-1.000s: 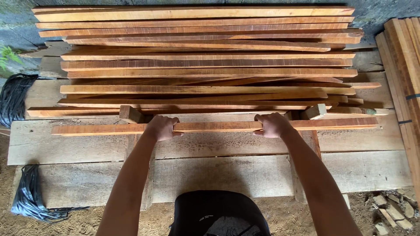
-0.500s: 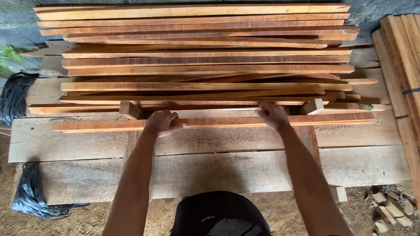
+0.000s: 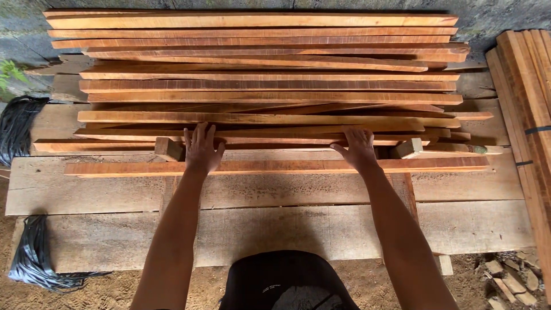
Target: Sorting and organizing thin wood strips on a wooden workbench in a workshop.
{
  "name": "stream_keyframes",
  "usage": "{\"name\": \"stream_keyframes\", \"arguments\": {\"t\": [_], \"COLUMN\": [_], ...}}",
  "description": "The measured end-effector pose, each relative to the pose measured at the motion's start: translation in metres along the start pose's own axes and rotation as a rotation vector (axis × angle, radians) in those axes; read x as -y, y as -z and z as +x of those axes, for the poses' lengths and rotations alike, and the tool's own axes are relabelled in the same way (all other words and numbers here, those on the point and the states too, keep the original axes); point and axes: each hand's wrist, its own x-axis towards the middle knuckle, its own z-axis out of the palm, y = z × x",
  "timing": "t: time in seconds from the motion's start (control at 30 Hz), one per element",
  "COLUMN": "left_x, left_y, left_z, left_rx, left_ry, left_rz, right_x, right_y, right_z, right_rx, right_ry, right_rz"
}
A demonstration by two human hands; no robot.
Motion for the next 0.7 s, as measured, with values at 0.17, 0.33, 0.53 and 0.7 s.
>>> {"name": "stream_keyframes", "arguments": {"t": [0.17,0.33,0.53,0.7], "left_x": [0.008,-0.005,-0.004,0.0], "left_y": [-0.005,0.028,0.025,0.018], "left_z": [0.009,0.003,-0.003,-0.005], "left_rx": [0.195,0.051,-0.034,-0.099], "left_ry": [0.05,-0.047,-0.102,-0.13], "left_rz": [0.032,-0.042,-0.057,-0.046], "right_x": [-0.005,-0.009,-0.008,-0.002], "right_y": [0.001,-0.003,-0.006,0.0], "right_z": [0.001,0.0,-0.004,-0.002], "right_rx": [0.265,0.018,-0.092,-0.101], "right_ry": [-0.138,-0.075,-0.067,-0.082], "right_rz": [0.065,-0.027,-0.069,-0.056]}}
